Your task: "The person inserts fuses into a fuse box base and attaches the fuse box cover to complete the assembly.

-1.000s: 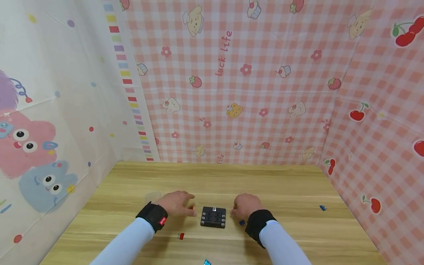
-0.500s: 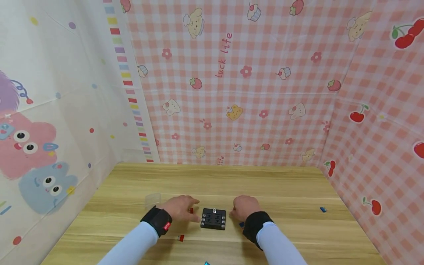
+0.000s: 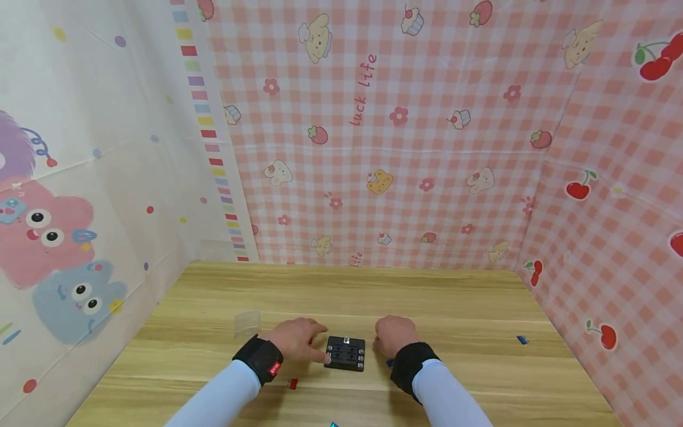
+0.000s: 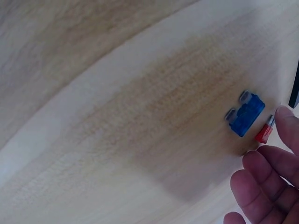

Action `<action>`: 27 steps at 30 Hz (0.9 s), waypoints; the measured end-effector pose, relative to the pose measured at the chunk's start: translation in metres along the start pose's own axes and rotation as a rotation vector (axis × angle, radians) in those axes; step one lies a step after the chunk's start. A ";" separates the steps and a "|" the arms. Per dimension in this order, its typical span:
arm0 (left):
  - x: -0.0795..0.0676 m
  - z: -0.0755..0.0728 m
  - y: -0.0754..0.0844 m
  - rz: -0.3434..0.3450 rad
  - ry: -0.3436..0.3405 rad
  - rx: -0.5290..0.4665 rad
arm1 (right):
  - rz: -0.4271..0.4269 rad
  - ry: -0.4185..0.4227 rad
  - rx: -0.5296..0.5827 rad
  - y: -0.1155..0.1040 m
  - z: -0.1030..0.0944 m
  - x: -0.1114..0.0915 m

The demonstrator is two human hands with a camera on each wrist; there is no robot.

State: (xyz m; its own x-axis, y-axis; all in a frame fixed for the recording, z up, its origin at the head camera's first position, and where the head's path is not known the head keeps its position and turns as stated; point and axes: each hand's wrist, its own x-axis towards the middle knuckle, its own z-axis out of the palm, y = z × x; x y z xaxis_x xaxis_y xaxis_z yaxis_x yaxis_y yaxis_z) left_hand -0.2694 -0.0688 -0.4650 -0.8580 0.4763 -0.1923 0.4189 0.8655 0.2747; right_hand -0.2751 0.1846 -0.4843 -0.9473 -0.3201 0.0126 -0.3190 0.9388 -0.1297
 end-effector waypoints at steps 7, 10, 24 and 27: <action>0.000 0.000 0.002 -0.004 -0.004 0.005 | -0.022 0.009 -0.017 0.002 0.003 0.001; 0.001 0.001 0.002 -0.003 0.001 0.004 | -0.031 0.015 -0.023 0.002 0.004 0.001; 0.004 0.005 0.002 0.005 -0.001 0.012 | -0.054 0.033 -0.019 -0.001 0.004 0.000; 0.003 0.004 0.004 0.000 -0.005 0.020 | -0.055 0.025 -0.016 -0.003 0.003 0.000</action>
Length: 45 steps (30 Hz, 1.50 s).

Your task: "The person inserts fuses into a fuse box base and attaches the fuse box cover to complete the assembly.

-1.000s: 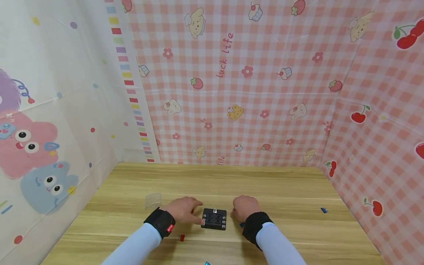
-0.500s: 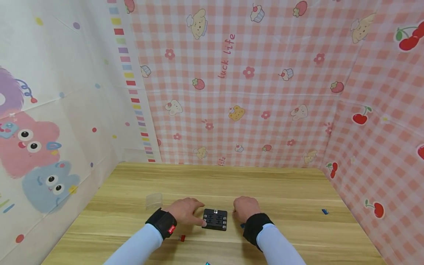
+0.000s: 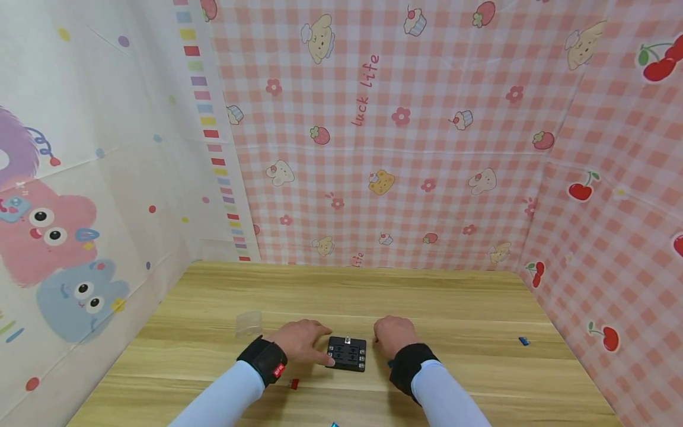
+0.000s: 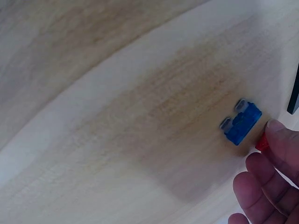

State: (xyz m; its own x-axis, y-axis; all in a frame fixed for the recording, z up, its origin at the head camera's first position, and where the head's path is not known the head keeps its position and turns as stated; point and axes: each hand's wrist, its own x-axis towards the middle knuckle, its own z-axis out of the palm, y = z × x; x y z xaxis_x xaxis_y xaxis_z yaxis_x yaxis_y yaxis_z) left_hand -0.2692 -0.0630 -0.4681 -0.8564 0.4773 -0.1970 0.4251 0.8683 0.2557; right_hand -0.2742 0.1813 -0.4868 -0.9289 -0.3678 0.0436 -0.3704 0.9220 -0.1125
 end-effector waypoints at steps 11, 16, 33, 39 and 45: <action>0.002 0.001 0.003 0.001 0.003 0.012 | 0.015 -0.022 -0.009 -0.003 -0.003 0.003; 0.004 0.004 0.003 0.025 0.023 0.037 | 0.016 -0.012 -0.004 -0.002 -0.002 0.005; 0.007 0.008 0.008 0.092 0.072 0.085 | 0.012 -0.009 0.034 -0.003 -0.012 0.005; 0.009 0.014 0.009 0.114 0.106 0.127 | 0.000 -0.004 0.020 -0.006 -0.016 0.004; 0.011 0.019 0.009 0.143 0.130 0.148 | -0.018 -0.007 0.038 -0.009 -0.018 0.005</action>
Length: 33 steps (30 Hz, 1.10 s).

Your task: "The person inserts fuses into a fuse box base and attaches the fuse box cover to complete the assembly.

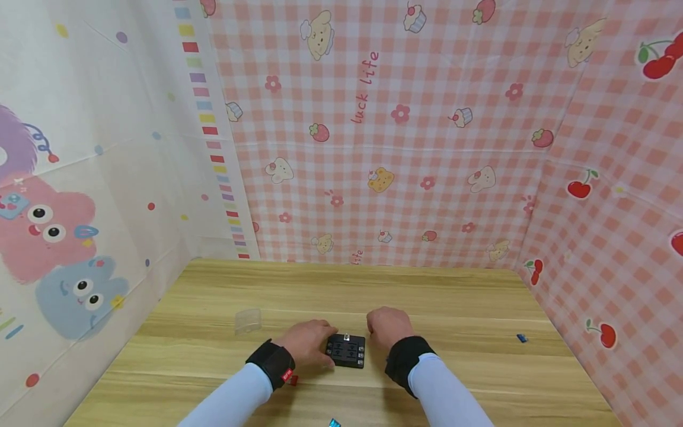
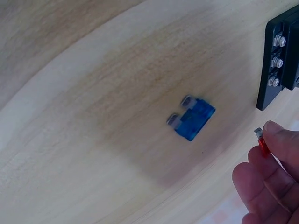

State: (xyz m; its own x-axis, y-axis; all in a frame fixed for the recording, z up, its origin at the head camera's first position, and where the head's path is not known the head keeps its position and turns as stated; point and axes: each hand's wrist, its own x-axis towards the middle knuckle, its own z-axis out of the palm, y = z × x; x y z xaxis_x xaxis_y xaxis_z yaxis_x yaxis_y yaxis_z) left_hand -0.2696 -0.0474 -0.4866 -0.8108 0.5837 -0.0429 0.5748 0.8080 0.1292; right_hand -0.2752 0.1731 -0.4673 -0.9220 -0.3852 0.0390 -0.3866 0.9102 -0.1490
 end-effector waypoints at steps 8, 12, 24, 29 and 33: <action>0.000 0.003 0.001 0.000 -0.001 -0.004 | -0.004 0.006 0.010 -0.004 -0.001 0.001; -0.001 0.004 0.001 0.004 0.009 -0.010 | -0.003 -0.004 0.018 -0.006 -0.002 0.002; 0.001 0.007 0.004 0.011 0.034 -0.010 | -0.031 -0.001 0.035 -0.015 -0.003 0.005; 0.001 0.008 0.006 0.005 0.033 0.008 | -0.051 -0.007 0.060 -0.019 -0.006 0.004; 0.001 0.009 0.007 0.010 0.040 0.025 | -0.067 -0.017 0.056 -0.021 -0.007 0.005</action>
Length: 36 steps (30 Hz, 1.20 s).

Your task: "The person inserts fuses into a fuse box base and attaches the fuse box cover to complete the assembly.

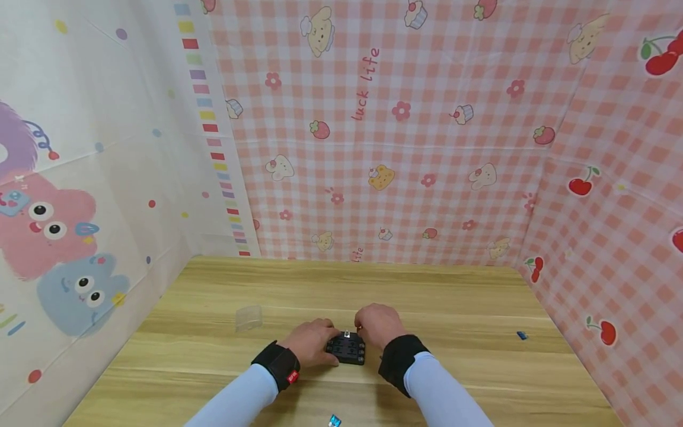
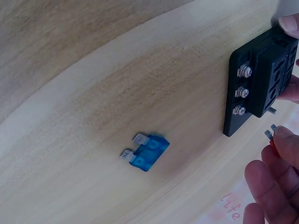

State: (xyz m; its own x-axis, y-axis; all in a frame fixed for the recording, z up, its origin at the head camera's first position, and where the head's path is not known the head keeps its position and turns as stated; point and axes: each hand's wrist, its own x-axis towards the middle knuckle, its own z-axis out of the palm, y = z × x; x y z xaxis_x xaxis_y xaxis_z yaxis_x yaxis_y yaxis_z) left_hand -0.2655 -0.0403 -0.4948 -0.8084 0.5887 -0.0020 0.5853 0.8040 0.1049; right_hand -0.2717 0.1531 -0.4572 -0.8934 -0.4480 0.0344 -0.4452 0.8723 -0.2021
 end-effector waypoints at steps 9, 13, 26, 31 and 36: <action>0.000 0.002 0.001 -0.035 0.000 -0.008 | -0.027 -0.015 0.007 -0.002 -0.001 -0.001; 0.000 0.003 0.001 -0.039 0.003 -0.015 | -0.044 -0.020 0.016 -0.002 -0.001 0.000; 0.000 0.002 0.003 -0.052 0.009 -0.018 | -0.061 -0.012 -0.031 -0.006 -0.003 0.003; -0.001 -0.002 0.006 -0.048 0.004 -0.012 | -0.045 -0.034 -0.033 -0.008 -0.002 0.004; -0.001 -0.004 0.006 -0.053 -0.003 -0.011 | -0.042 -0.046 -0.031 -0.009 -0.002 0.005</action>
State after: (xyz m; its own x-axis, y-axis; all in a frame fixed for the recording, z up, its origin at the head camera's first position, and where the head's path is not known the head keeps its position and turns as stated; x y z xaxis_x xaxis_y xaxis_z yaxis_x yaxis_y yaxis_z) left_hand -0.2610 -0.0361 -0.4907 -0.8381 0.5454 -0.0112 0.5407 0.8332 0.1156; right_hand -0.2721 0.1431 -0.4531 -0.8707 -0.4919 -0.0031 -0.4841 0.8581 -0.1710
